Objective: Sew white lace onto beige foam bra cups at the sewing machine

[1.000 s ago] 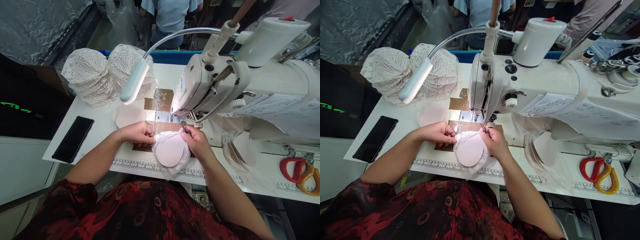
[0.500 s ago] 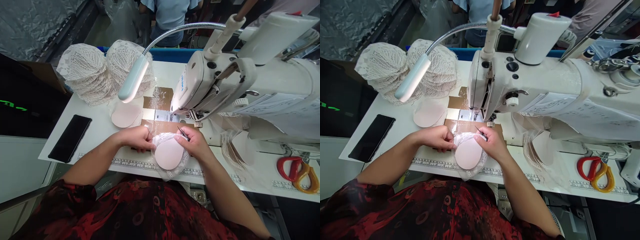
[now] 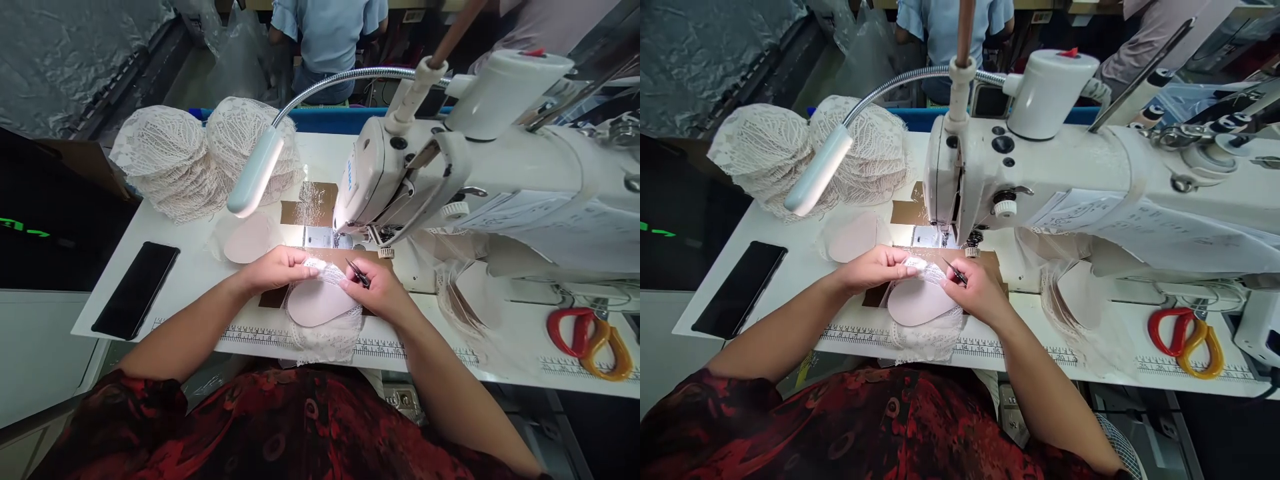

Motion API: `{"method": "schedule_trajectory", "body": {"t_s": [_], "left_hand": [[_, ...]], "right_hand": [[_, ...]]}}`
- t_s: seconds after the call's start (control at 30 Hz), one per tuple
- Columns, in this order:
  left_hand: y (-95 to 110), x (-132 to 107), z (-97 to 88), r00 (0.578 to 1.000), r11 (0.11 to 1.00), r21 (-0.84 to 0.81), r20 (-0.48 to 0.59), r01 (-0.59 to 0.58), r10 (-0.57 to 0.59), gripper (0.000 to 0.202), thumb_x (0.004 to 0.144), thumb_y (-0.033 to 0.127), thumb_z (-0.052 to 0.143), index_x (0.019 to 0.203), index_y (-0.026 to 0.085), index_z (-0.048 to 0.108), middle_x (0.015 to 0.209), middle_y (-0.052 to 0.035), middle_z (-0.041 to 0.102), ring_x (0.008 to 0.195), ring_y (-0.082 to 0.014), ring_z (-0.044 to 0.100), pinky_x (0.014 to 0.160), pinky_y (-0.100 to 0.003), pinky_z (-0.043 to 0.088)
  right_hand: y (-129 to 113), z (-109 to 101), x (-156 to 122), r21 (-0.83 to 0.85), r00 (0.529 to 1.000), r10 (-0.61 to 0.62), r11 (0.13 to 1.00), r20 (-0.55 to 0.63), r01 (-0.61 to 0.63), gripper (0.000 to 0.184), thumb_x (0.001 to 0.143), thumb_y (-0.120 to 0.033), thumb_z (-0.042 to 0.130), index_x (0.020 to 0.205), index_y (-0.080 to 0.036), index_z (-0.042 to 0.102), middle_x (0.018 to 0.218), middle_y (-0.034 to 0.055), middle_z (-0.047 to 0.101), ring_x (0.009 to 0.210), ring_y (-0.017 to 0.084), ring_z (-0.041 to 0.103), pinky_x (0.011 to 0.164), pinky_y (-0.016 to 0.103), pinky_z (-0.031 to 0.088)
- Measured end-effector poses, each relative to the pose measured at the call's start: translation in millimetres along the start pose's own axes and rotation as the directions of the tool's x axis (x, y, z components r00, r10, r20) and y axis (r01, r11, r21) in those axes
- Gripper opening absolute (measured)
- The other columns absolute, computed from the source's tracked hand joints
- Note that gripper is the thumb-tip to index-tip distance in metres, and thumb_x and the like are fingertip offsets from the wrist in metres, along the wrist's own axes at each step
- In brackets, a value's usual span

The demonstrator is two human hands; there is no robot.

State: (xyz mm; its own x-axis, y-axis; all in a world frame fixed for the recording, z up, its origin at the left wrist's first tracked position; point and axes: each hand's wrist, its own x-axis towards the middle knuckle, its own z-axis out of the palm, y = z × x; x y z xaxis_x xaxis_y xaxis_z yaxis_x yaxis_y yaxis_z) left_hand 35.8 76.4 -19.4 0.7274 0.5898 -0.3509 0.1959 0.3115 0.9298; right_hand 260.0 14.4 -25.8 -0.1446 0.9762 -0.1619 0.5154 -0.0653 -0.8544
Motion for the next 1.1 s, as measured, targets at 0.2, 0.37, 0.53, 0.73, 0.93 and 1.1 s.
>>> {"method": "schedule_trajectory", "body": {"t_s": [0.2,0.37,0.53,0.73,0.93,1.1], "left_hand": [[-4.0,2.6,8.9,0.999,0.994,-0.111,-0.041,0.014,-0.019,0.031,0.075,0.038,0.073,0.082,0.009,0.063,0.062,0.0032,0.049,0.053,-0.0058,0.039,0.049,-0.019,0.028],[-4.4,4.4,12.9,1.0,0.986,-0.164,-0.013,0.025,-0.027,0.037,0.072,0.037,0.076,0.091,0.008,0.063,0.067,0.0013,0.054,0.057,-0.0068,0.045,0.054,-0.019,0.034],[-4.6,4.7,12.6,1.0,0.994,-0.108,0.029,-0.006,0.009,0.03,0.077,0.038,0.072,0.08,0.01,0.06,0.065,0.0018,0.05,0.056,-0.0062,0.039,0.051,-0.02,0.028],[-5.6,4.0,11.9,0.999,1.0,0.007,-0.044,-0.022,0.022,0.04,0.084,0.043,0.062,0.061,0.013,0.047,0.058,0.0037,0.038,0.053,-0.0059,0.03,0.049,-0.021,0.021],[-7.5,4.8,13.2,0.999,0.995,-0.099,-0.044,-0.007,0.002,0.031,0.075,0.038,0.073,0.081,0.01,0.062,0.063,0.0024,0.051,0.055,-0.0064,0.041,0.052,-0.02,0.03],[-9.0,4.7,11.2,0.999,0.989,-0.145,-0.024,-0.031,0.028,0.028,0.076,0.032,0.073,0.091,0.01,0.065,0.068,0.001,0.059,0.059,-0.0069,0.047,0.056,-0.019,0.035]], "right_hand": [[1.9,4.5,4.0,0.084,1.0,0.017,0.996,-0.023,-0.015,0.029,0.076,-0.044,0.062,0.093,-0.02,0.06,0.067,-0.0023,0.055,0.06,0.013,0.048,0.057,0.026,0.038],[-7.3,10.1,6.0,0.068,0.998,-0.052,0.996,-0.045,0.055,0.021,0.079,-0.037,0.059,0.069,-0.019,0.061,0.062,-0.0023,0.052,0.059,0.011,0.044,0.056,0.025,0.035],[-13.5,11.3,4.8,0.039,0.994,-0.05,0.998,-0.101,0.054,0.017,0.078,-0.029,0.058,0.064,-0.019,0.058,0.058,-0.0035,0.048,0.055,0.01,0.041,0.054,0.025,0.032],[-11.6,9.9,4.3,0.06,0.995,-0.065,0.996,-0.079,0.07,0.018,0.08,-0.032,0.054,0.067,-0.02,0.058,0.059,-0.0031,0.048,0.055,0.01,0.041,0.054,0.024,0.033],[-8.3,14.6,5.0,0.02,0.993,-0.091,0.996,-0.073,0.092,0.023,0.084,-0.035,0.052,0.068,-0.019,0.059,0.063,-0.0012,0.052,0.06,0.012,0.044,0.057,0.026,0.034],[-8.7,16.0,4.2,-0.042,0.988,-0.105,0.994,-0.115,0.101,0.023,0.085,-0.032,0.051,0.067,-0.02,0.057,0.06,-0.0022,0.05,0.059,0.012,0.042,0.058,0.026,0.033]]}}
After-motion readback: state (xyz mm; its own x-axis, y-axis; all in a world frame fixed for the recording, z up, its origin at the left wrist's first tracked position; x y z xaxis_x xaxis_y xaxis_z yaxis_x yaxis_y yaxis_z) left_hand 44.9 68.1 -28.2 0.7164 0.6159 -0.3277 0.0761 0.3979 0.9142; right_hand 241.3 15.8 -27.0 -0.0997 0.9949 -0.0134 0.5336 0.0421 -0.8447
